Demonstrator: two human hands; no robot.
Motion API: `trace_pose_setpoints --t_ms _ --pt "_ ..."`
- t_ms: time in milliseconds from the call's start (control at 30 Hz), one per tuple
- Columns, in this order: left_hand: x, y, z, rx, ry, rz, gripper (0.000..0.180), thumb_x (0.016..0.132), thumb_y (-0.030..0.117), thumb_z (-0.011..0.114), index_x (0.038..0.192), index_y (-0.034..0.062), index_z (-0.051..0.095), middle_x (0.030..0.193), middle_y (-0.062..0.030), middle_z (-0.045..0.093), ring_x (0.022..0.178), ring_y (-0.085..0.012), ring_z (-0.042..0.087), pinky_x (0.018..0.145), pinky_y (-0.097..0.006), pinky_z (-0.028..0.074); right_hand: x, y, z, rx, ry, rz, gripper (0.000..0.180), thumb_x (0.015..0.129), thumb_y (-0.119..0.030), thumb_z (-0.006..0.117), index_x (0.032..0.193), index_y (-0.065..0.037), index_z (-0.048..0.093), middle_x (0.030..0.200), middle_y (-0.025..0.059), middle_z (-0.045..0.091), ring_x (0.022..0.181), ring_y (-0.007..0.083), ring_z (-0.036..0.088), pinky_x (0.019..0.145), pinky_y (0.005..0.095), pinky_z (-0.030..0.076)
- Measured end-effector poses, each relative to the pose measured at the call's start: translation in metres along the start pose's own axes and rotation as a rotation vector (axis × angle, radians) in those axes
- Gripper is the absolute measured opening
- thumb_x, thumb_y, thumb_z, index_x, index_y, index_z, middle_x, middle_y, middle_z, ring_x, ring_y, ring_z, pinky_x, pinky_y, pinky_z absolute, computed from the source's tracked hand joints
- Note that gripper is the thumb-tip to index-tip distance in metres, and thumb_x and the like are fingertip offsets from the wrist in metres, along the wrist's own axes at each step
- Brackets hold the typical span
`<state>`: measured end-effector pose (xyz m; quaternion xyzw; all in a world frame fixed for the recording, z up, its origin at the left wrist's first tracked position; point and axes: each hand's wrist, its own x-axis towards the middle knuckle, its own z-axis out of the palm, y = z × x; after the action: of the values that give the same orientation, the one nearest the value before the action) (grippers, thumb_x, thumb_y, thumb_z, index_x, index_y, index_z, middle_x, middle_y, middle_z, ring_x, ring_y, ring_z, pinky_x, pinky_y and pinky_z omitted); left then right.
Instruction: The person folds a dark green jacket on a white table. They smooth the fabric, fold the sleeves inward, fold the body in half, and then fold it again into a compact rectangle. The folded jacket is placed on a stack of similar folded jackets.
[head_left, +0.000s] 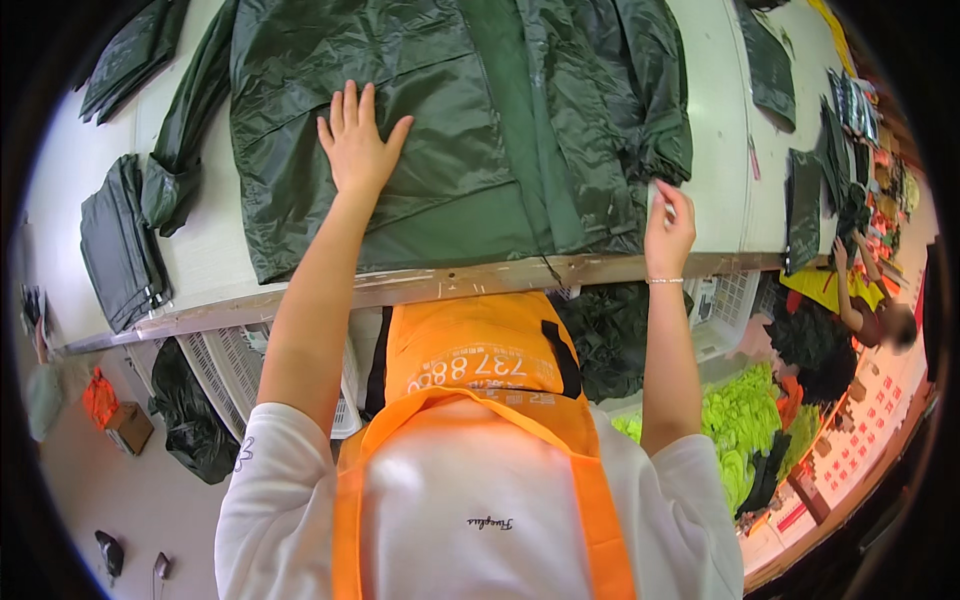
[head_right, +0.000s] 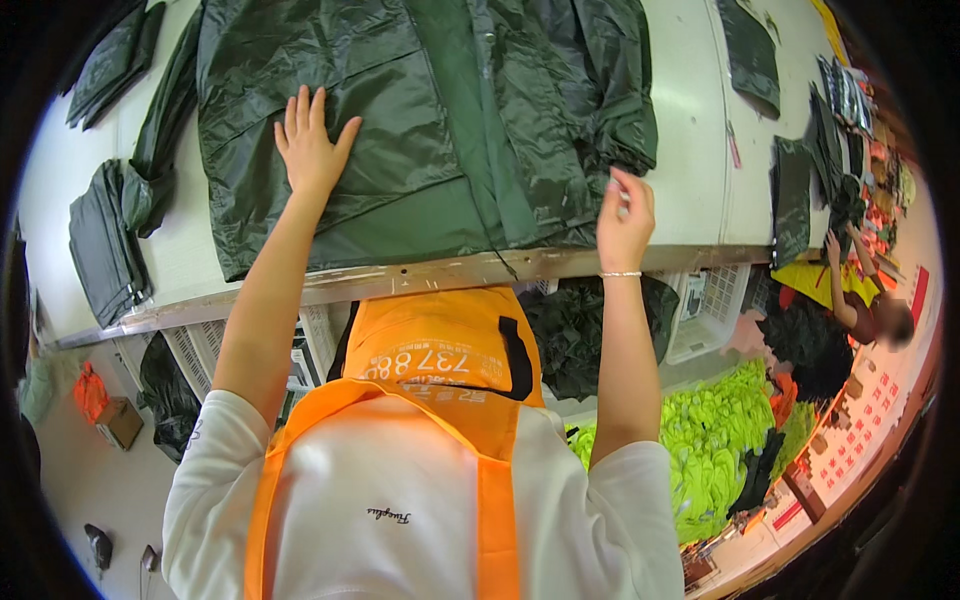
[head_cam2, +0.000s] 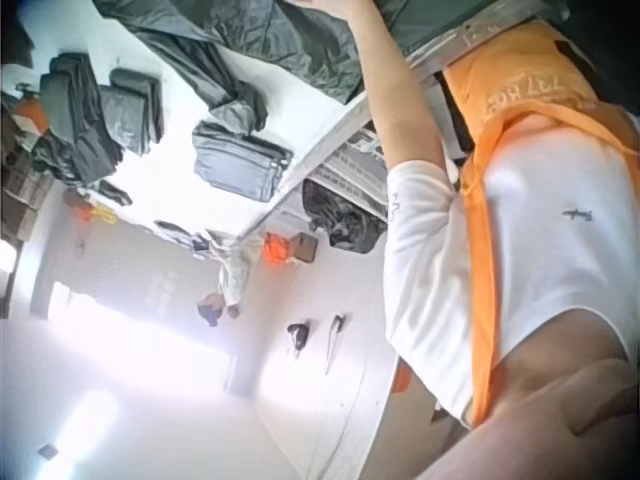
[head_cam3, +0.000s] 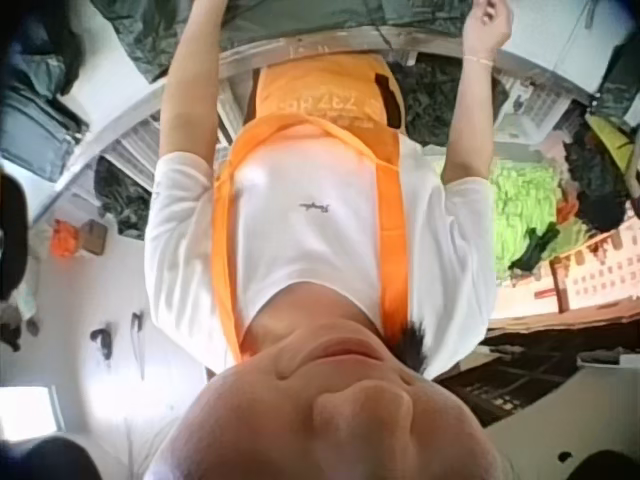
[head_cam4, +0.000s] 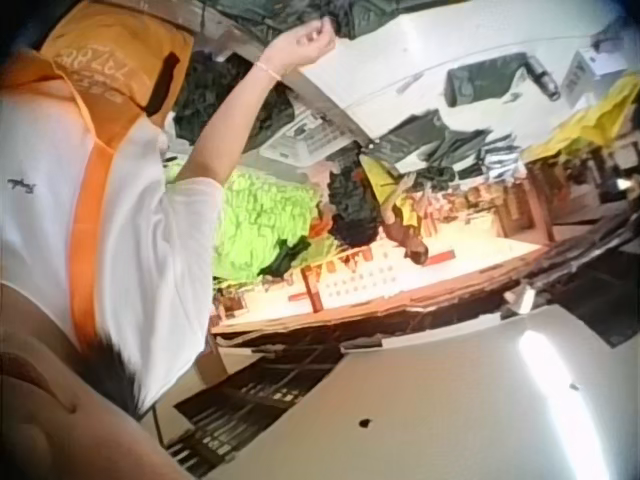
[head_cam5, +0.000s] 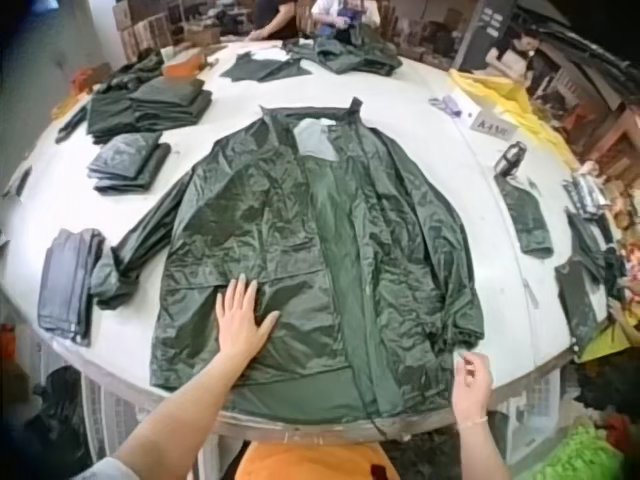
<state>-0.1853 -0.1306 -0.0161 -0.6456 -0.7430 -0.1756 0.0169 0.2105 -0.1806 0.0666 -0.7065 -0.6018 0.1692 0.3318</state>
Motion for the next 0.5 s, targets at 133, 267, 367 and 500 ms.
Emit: trace_pose_setpoints --t_ms 133,267,367,500 --pt "0.001 0.005 0.0 -0.011 -0.004 0.01 0.069 0.081 0.052 0.059 0.134 0.0116 0.043 0.144 -0.0103 0.035 0.135 -0.0279 0.028 0.109 -0.052 0.018 -0.026 0.069 -0.042 -0.025 0.066 0.325 0.021 0.088 -0.01 0.057 0.108 -0.005 0.062 0.106 0.0075 0.061 0.089 0.0154 0.058 0.073 0.0277 0.05" --pt "-0.015 0.044 -0.014 -0.192 0.051 0.17 0.063 0.079 0.027 0.067 0.133 0.009 0.041 0.141 -0.0143 0.037 0.13 -0.0314 0.034 0.106 -0.05 0.024 -0.009 0.097 -0.059 -0.033 0.032 0.333 0.024 0.087 -0.01 0.058 0.11 -0.004 0.061 0.108 0.0091 0.061 0.088 0.0161 0.058 0.075 0.0286 0.049" --pt "-0.048 0.124 -0.039 -0.506 -0.088 0.304 0.065 0.07 0.014 0.073 0.128 0.0061 0.044 0.137 -0.0184 0.04 0.124 -0.0355 0.041 0.101 -0.044 0.033 0.022 0.127 -0.063 -0.013 0.011 0.297 0.027 0.086 -0.011 0.059 0.112 -0.004 0.06 0.112 0.0115 0.059 0.091 0.0185 0.058 0.08 0.0303 0.048" --pt "-0.091 0.212 -0.055 -0.649 -0.33 0.444 0.074 0.065 0.025 0.077 0.13 0.0088 0.045 0.137 -0.0147 0.041 0.125 -0.0341 0.04 0.103 -0.044 0.033 0.099 0.181 -0.078 -0.253 0.023 0.056 0.037 0.085 -0.016 0.059 0.12 -0.004 0.055 0.125 0.0191 0.051 0.115 0.0292 0.048 0.099 0.037 0.037"
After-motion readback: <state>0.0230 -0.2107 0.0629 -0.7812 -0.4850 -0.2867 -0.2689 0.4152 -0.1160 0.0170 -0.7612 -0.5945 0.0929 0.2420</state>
